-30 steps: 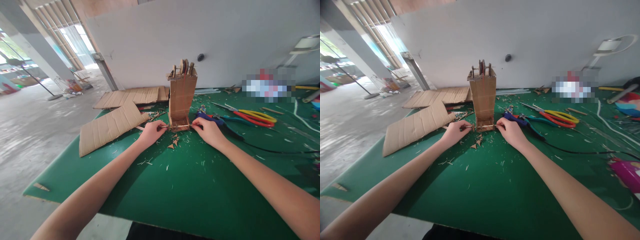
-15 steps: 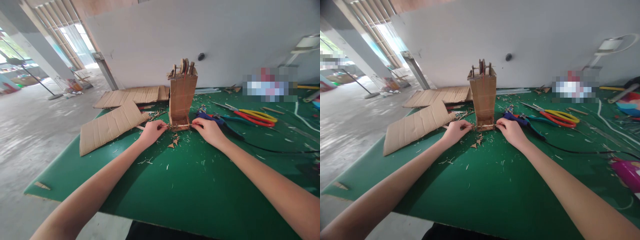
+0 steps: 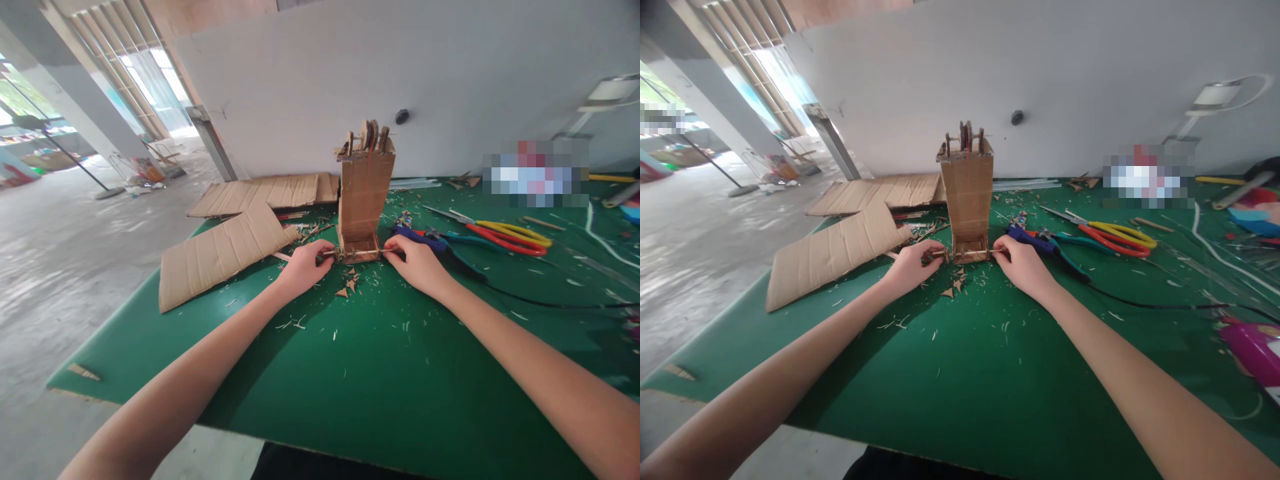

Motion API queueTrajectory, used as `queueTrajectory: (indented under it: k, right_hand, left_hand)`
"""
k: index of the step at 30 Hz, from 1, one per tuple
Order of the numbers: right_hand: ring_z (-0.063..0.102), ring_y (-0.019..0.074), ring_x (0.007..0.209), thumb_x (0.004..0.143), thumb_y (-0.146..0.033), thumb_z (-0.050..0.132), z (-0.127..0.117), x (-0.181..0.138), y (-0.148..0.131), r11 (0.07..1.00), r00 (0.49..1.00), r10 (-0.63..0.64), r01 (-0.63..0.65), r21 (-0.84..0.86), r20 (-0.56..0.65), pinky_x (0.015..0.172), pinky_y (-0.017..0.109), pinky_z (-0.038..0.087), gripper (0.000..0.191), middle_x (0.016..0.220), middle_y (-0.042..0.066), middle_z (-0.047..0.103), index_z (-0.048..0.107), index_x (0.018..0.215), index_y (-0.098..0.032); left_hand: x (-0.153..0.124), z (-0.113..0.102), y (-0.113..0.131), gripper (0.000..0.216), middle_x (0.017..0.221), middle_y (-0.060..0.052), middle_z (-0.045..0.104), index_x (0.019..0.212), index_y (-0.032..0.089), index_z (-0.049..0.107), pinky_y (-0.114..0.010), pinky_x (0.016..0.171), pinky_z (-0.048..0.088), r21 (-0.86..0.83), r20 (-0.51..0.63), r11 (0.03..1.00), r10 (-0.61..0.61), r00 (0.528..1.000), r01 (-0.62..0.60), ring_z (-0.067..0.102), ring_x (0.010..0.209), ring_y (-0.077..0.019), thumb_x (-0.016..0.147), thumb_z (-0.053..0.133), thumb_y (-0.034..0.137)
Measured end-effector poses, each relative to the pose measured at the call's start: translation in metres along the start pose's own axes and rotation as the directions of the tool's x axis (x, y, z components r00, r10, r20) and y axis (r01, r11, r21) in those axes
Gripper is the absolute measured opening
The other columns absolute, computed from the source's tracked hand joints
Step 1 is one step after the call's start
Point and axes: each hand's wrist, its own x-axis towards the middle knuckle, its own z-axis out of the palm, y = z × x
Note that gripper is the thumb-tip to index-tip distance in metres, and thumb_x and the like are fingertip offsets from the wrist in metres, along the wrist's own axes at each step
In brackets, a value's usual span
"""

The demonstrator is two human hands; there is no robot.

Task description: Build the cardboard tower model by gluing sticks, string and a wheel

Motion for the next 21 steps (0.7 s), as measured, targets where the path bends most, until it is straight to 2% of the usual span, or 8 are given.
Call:
queueTrajectory:
  k: [5,9,14,21]
  right_hand:
    - [0.067,0.0206,0.081,0.083,-0.023,0.053,0.0009,-0.0003,0.0012,1.0,1.0,0.001,-0.001,0.009,-0.001,0.076,0.034,0.049,0.01,0.086,0.005,0.07,0.059,0.09,-0.021]
    - [0.067,0.0205,0.082,0.083,-0.022,0.053,0.0011,-0.0004,0.0005,1.0,1.0,0.0,0.0,0.021,0.001,0.076,0.034,0.049,0.01,0.087,0.005,0.071,0.059,0.091,-0.021]
    - [0.066,0.0204,0.079,0.085,-0.025,0.053,0.0,0.0002,-0.0017,1.0,1.0,-0.009,0.009,0.013,-0.006,0.073,0.033,0.049,0.009,0.085,0.005,0.071,0.061,0.087,-0.021]
    - [0.066,0.0197,0.075,0.085,-0.027,0.054,-0.0012,-0.0001,-0.0042,1.0,1.0,-0.014,0.014,-0.004,0.005,0.069,0.031,0.048,0.011,0.082,0.004,0.071,0.064,0.086,-0.02]
  left_hand:
    - [-0.0019,0.0002,0.0005,0.027,0.097,-0.005,0.07,0.104,0.017,0.059,-0.028,0.078,0.053,-0.017,-0.035,0.998,0.062,0.997,-0.063,0.066,0.086,-0.0158,0.077,0.055,0.014]
    - [-0.0021,0.0001,0.0005,0.024,0.096,-0.005,0.07,0.103,0.017,0.059,-0.028,0.076,0.054,-0.027,-0.034,0.997,0.078,0.996,-0.079,0.066,0.087,-0.016,0.08,0.057,0.019]
    - [0.0003,-0.0002,-0.001,0.018,0.095,-0.003,0.07,0.099,0.019,0.062,-0.027,0.075,0.055,-0.063,-0.012,0.997,0.039,0.999,-0.039,0.066,0.082,-0.0139,0.081,0.06,0.02]
    - [0.0012,0.0039,-0.004,0.018,0.093,-0.003,0.071,0.097,0.018,0.064,-0.029,0.077,0.055,-0.074,-0.043,0.997,0.015,0.999,-0.018,0.065,0.081,-0.0138,0.079,0.063,0.019]
